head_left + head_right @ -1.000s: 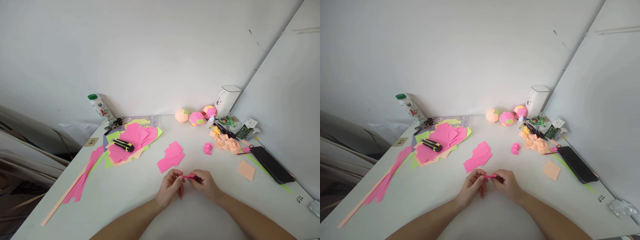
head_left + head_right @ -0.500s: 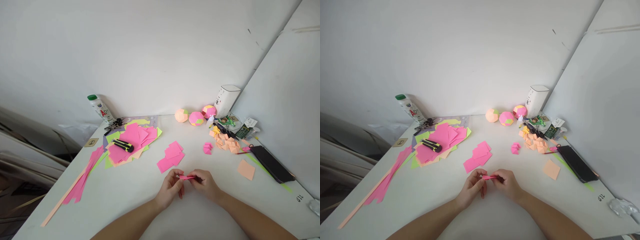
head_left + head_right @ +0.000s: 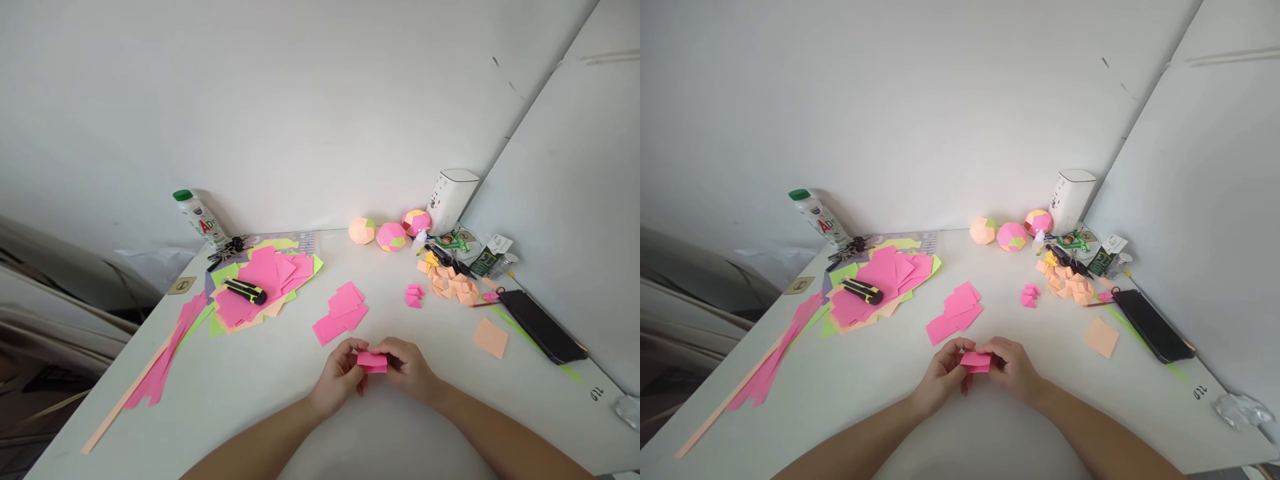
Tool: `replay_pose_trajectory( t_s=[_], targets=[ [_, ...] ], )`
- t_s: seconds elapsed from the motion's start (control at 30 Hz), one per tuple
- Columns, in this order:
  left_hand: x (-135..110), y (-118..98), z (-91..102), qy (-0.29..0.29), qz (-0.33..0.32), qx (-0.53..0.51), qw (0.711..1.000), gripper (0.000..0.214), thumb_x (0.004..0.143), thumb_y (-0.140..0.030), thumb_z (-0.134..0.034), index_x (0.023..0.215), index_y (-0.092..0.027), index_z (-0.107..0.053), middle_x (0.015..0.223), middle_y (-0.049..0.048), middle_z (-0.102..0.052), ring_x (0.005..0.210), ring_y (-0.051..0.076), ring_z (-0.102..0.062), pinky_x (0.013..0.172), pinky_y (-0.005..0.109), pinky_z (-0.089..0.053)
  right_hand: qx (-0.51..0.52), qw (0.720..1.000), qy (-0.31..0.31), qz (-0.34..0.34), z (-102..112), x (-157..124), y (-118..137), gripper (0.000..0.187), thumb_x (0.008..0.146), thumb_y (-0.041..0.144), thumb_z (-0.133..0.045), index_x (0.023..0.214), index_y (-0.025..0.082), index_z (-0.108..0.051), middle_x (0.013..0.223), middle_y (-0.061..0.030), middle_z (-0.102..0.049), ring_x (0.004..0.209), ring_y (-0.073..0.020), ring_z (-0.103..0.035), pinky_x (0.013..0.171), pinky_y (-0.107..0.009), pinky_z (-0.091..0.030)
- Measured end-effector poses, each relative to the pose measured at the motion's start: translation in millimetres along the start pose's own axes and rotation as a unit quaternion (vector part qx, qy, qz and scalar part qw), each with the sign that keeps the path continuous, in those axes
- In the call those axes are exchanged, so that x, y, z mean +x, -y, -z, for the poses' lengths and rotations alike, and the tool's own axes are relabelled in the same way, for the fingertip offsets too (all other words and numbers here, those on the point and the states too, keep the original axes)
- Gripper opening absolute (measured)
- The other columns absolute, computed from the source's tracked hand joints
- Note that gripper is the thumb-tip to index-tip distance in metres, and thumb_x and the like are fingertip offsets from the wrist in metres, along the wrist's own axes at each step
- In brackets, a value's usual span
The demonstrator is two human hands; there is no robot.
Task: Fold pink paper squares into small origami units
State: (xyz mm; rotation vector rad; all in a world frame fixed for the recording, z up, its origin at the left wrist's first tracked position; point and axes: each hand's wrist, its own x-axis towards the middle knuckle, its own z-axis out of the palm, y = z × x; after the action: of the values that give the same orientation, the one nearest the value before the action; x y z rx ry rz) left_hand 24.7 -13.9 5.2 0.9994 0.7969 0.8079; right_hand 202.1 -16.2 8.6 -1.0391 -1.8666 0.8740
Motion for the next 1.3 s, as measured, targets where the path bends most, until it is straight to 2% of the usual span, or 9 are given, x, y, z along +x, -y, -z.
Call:
replay_pose_trajectory(
  t_s=[0.17, 0.27, 0.33, 0.47, 0.63, 0.73, 0.83, 1.0, 1.3],
  targets=[
    [3.5, 4.8, -0.4, -0.032, 0.008, 0.035, 0.999, 0.039, 0.076, -0.047, -0.061, 0.094, -0.014, -0.053, 0.048, -0.0058, -0.052, 0.039, 0.008, -0.046, 0.038, 0.020, -0.040, 0.012, 1.000, 0.027, -0.012, -1.7, -4.1, -1.0, 0.030, 0.075, 0.009, -0.050, 0.101, 0.019, -0.060, 0.081, -0.0053, -0.062, 0.068, -0.0160, -0.058, 0.059, -0.027, -0.048],
    [4.3, 5.1, -0.2, -0.044, 0.011, 0.046, 0.998, 0.038, 0.078, -0.050, -0.057, 0.088, -0.013, -0.055, 0.043, -0.0058, -0.051, 0.035, 0.008, -0.044, 0.036, 0.020, -0.039, 0.020, 0.999, 0.009, -0.039, -3.2, -6.7, -1.2, 0.041, 0.075, 0.009, -0.050, 0.114, 0.020, -0.050, 0.090, -0.0058, -0.059, 0.062, -0.0127, -0.056, 0.054, -0.025, -0.048],
    [4.7, 5.1, 0.0, -0.057, 0.017, 0.045, 0.997, 0.038, 0.078, -0.051, -0.058, 0.084, -0.014, -0.055, 0.042, -0.0059, -0.050, 0.034, 0.008, -0.044, 0.035, 0.020, -0.039, 0.030, 0.999, -0.015, -0.018, -3.5, -7.0, -1.5, 0.044, 0.076, 0.007, -0.049, 0.117, 0.022, -0.043, 0.098, -0.0065, -0.056, 0.059, -0.0103, -0.054, 0.054, -0.024, -0.048],
    [5.3, 6.4, 1.2, -0.066, 0.024, 0.037, 0.997, 0.037, 0.077, -0.051, -0.059, 0.079, -0.015, -0.052, 0.041, -0.0065, -0.050, 0.032, 0.007, -0.042, 0.033, 0.019, -0.037, 0.017, 0.995, -0.032, 0.088, -2.0, -5.4, -2.8, 0.030, 0.079, 0.006, -0.049, 0.103, 0.024, -0.050, 0.108, -0.0084, -0.050, 0.058, -0.0084, -0.051, 0.053, -0.024, -0.048],
    [4.9, 6.0, 1.6, -0.052, 0.006, 0.029, 0.998, 0.034, 0.080, -0.048, -0.058, 0.083, -0.014, -0.052, 0.042, -0.0064, -0.051, 0.033, 0.007, -0.043, 0.034, 0.019, -0.038, -0.053, 0.988, 0.045, 0.135, -0.5, -4.9, -3.3, 0.010, 0.084, 0.015, -0.054, 0.087, 0.020, -0.062, 0.104, -0.0092, -0.051, 0.064, -0.0112, -0.054, 0.055, -0.024, -0.048],
    [5.5, 4.5, 1.0, -0.037, -0.006, 0.018, 0.999, 0.034, 0.081, -0.048, -0.056, 0.084, -0.014, -0.051, 0.044, -0.0048, -0.054, 0.035, 0.009, -0.047, 0.036, 0.020, -0.041, -0.041, 0.989, 0.068, 0.125, -0.8, -4.4, -2.3, 0.012, 0.088, 0.019, -0.053, 0.088, 0.020, -0.065, 0.099, -0.0086, -0.056, 0.066, -0.0121, -0.057, 0.061, -0.026, -0.050],
    [6.6, 3.5, 0.6, -0.027, -0.003, 0.018, 0.999, 0.036, 0.083, -0.050, -0.052, 0.086, -0.014, -0.051, 0.046, -0.0027, -0.057, 0.037, 0.011, -0.052, 0.036, 0.021, -0.041, -0.007, 0.993, 0.039, 0.113, -1.6, -2.6, -0.2, 0.014, 0.088, 0.020, -0.053, 0.086, 0.019, -0.067, 0.088, -0.0074, -0.059, 0.069, -0.0145, -0.057, 0.063, -0.027, -0.050],
    [6.6, 3.2, 0.8, -0.002, 0.007, 0.022, 1.000, 0.038, 0.085, -0.051, -0.047, 0.084, -0.014, -0.052, 0.053, -0.0012, -0.058, 0.040, 0.011, -0.055, 0.037, 0.020, -0.042, 0.042, 0.998, -0.011, 0.037, -1.0, 1.0, 5.8, 0.014, 0.086, 0.022, -0.057, 0.078, 0.017, -0.068, 0.076, -0.0061, -0.059, 0.067, -0.0153, -0.056, 0.057, -0.026, -0.048],
    [0.8, -0.1, 1.8, 0.031, 0.000, 0.015, 0.999, 0.039, 0.087, -0.050, -0.045, 0.086, -0.013, -0.054, 0.077, 0.0046, -0.064, 0.047, 0.010, -0.058, 0.044, 0.022, -0.044, 0.096, 0.992, -0.039, -0.075, -0.9, 0.8, 7.1, 0.014, 0.081, 0.022, -0.061, 0.068, 0.017, -0.066, 0.067, -0.0037, -0.059, 0.055, -0.0125, -0.050, 0.046, -0.024, -0.038]
  ],
)
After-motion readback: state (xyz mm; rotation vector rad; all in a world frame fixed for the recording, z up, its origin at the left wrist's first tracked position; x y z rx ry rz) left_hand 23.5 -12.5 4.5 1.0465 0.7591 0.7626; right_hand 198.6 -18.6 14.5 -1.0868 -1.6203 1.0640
